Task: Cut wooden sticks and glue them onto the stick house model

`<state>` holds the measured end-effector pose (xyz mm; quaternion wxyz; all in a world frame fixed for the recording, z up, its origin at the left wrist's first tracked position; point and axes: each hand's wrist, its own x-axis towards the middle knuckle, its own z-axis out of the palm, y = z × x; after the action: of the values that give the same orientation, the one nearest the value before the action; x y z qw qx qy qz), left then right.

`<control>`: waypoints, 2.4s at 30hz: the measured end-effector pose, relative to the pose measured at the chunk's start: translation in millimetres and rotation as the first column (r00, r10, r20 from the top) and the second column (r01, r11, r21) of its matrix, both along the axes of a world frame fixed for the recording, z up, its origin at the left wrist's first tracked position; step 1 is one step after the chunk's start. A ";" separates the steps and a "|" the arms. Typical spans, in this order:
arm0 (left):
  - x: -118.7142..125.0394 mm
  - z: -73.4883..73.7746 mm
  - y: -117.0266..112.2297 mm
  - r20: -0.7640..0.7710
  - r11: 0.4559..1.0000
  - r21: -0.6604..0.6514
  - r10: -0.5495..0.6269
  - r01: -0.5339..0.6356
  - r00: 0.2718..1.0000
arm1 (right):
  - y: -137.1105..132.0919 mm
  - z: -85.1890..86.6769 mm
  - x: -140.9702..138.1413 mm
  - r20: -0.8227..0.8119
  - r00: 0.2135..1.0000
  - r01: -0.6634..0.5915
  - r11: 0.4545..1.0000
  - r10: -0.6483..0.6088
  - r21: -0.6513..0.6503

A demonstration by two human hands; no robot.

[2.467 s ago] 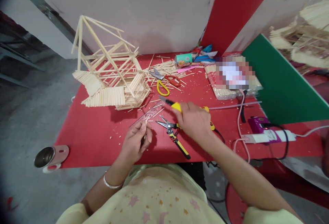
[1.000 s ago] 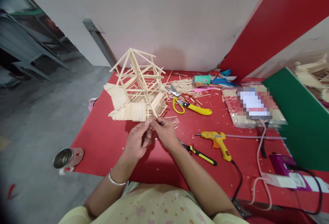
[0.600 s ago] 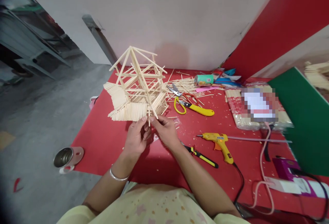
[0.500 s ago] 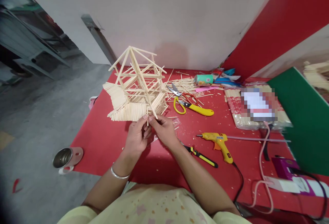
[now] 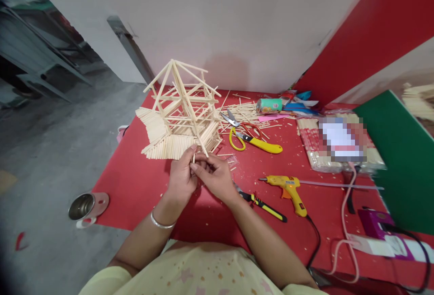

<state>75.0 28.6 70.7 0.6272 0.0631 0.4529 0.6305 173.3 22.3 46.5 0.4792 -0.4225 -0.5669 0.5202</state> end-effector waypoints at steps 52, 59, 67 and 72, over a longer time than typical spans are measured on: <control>-2.5 1.6 3.2 -0.066 0.999 0.026 0.036 -0.034 0.997 | 7.0 -15.7 1.6 0.179 0.981 0.030 0.968 -0.077 0.251; -0.3 1.3 3.9 -0.032 0.998 0.040 0.055 -0.054 0.998 | 3.5 -12.8 2.3 0.227 0.971 0.019 0.965 -0.081 0.261; -1.1 5.4 3.1 -0.034 0.997 0.046 0.069 -0.068 0.997 | 4.1 -13.7 -0.7 0.258 0.955 0.047 0.931 -0.148 0.361; -2.0 3.4 2.1 -0.040 0.996 0.063 0.064 -0.062 0.997 | 3.2 -13.8 -0.1 0.283 0.947 0.038 0.928 -0.152 0.371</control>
<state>73.0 30.8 74.1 0.5951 0.0813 0.4481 0.6622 173.1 25.4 32.7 0.4796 -0.4302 -0.6986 0.3113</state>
